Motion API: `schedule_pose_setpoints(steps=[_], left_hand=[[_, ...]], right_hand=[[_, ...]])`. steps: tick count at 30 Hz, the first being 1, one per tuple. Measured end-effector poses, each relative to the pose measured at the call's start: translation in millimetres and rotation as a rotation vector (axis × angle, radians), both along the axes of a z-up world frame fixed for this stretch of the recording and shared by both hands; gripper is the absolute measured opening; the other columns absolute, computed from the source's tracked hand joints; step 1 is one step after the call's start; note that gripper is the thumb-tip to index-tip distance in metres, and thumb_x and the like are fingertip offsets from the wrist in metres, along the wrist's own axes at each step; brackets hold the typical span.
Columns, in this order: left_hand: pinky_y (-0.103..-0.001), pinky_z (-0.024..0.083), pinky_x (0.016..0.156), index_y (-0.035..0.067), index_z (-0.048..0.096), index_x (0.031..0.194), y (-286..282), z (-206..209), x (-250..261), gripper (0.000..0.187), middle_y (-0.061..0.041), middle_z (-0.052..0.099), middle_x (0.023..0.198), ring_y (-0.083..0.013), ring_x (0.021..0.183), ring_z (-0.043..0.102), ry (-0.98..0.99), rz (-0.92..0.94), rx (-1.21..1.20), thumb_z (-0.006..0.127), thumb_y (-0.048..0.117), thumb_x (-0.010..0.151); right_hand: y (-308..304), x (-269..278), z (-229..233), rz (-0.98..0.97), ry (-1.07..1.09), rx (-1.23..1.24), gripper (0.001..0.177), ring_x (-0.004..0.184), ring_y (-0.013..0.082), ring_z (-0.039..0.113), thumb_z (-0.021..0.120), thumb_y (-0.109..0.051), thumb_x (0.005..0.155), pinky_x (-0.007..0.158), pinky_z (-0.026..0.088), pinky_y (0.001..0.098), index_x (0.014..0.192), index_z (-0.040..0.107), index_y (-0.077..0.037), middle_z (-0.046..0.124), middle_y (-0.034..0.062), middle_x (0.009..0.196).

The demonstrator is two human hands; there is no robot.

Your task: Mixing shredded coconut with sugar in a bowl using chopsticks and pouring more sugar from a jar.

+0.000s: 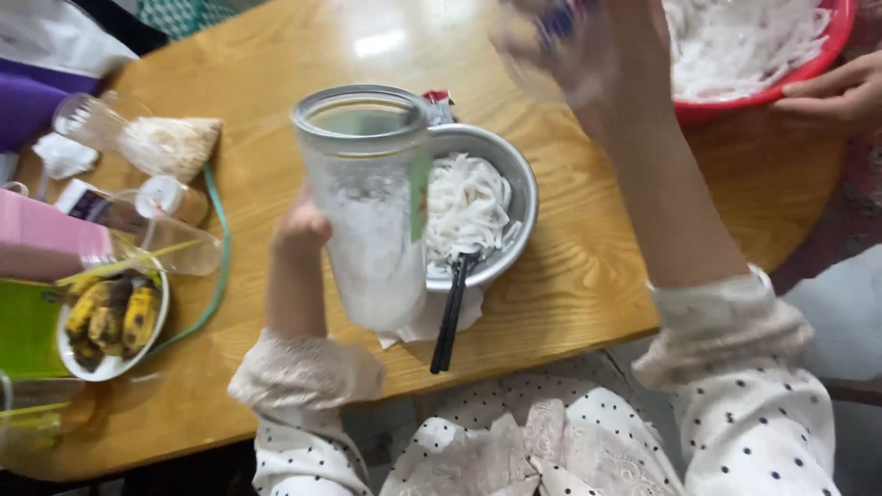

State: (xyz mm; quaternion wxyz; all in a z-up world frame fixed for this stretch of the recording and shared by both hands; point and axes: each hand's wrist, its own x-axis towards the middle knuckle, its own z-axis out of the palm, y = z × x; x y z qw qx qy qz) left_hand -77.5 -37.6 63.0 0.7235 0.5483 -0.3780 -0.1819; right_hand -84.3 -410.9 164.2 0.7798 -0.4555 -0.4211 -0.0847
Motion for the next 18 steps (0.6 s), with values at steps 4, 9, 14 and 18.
schedule_pose_setpoints(steps=[4,9,14,18], left_hand=[[-0.048,0.05,0.101,-0.007,0.041,0.139,2,15,-48,0.101,-0.02,0.057,0.127,-0.0297,0.116,0.058,-0.058,0.327,-0.013,0.089,0.033,0.06],[-0.054,0.042,0.105,-0.007,0.029,0.145,-2,19,-51,0.11,-0.026,0.052,0.129,-0.035,0.117,0.054,-0.333,0.566,0.001,0.089,0.019,0.056],[-0.05,0.033,0.112,0.001,0.036,0.142,-41,50,-79,0.113,-0.02,0.057,0.124,-0.0326,0.117,0.055,-0.411,0.764,0.19,0.1,0.017,0.05],[-0.058,0.034,0.112,-0.001,0.027,0.144,-92,66,-98,0.123,-0.03,0.055,0.124,-0.0435,0.118,0.055,-0.547,0.803,0.111,0.101,0.027,0.049]], right_hand=[[-39,-49,-106,-0.159,0.847,0.164,0.03,0.103,0.0212,0.059,0.059,-0.042,0.094,0.087,0.05,0.0393,0.114,0.06,-0.02,0.059,0.0016,0.113],[-84,-33,-230,-0.533,0.927,0.119,0.022,0.109,0.0259,0.068,0.04,-0.017,0.106,0.092,0.057,0.041,0.119,0.057,-0.011,0.068,0.0123,0.121],[-63,-52,-140,-1.054,-0.09,-0.729,0.076,0.138,0.0404,0.034,0.069,-0.044,0.091,0.117,0.022,0.0479,0.146,0.043,0.003,0.04,0.0267,0.145],[30,-101,-59,-0.738,-0.177,-0.718,0.128,0.144,0.0366,0.027,0.091,-0.048,0.051,0.12,0.019,0.0463,0.153,0.028,-0.003,0.034,0.0206,0.153]])
